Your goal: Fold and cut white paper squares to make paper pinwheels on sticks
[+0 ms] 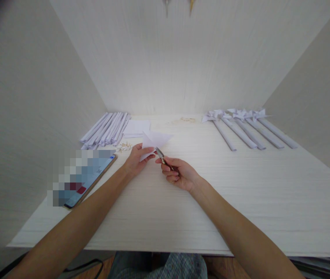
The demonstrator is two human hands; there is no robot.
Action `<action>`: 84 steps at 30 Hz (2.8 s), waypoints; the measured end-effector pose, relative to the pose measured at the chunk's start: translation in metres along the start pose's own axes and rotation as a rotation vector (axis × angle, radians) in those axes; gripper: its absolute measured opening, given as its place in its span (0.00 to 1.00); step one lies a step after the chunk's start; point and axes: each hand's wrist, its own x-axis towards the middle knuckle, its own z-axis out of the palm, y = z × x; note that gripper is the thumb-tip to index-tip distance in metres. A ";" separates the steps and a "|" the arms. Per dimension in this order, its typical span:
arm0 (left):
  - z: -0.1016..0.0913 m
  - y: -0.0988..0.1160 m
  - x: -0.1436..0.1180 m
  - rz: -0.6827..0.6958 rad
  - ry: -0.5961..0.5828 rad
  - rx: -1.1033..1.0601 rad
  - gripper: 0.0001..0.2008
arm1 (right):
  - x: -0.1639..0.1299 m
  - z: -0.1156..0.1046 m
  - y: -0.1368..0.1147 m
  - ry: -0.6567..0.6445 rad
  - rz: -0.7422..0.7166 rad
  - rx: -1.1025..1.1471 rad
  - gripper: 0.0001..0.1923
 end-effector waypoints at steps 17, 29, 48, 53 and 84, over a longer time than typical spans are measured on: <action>0.001 0.001 -0.001 -0.008 0.027 0.002 0.11 | 0.001 0.000 0.000 0.001 -0.002 0.000 0.13; 0.000 0.000 0.000 -0.014 0.016 0.013 0.11 | 0.000 0.001 0.000 0.014 -0.006 -0.006 0.13; -0.001 0.000 0.001 -0.027 0.025 -0.042 0.11 | -0.001 -0.001 0.002 -0.040 -0.142 -0.191 0.10; -0.002 -0.001 0.004 -0.015 0.065 -0.033 0.11 | -0.004 0.004 -0.021 0.214 -0.534 -0.535 0.17; -0.001 0.002 0.013 -0.088 0.157 -0.199 0.11 | 0.158 -0.053 -0.131 1.182 -0.561 -1.614 0.05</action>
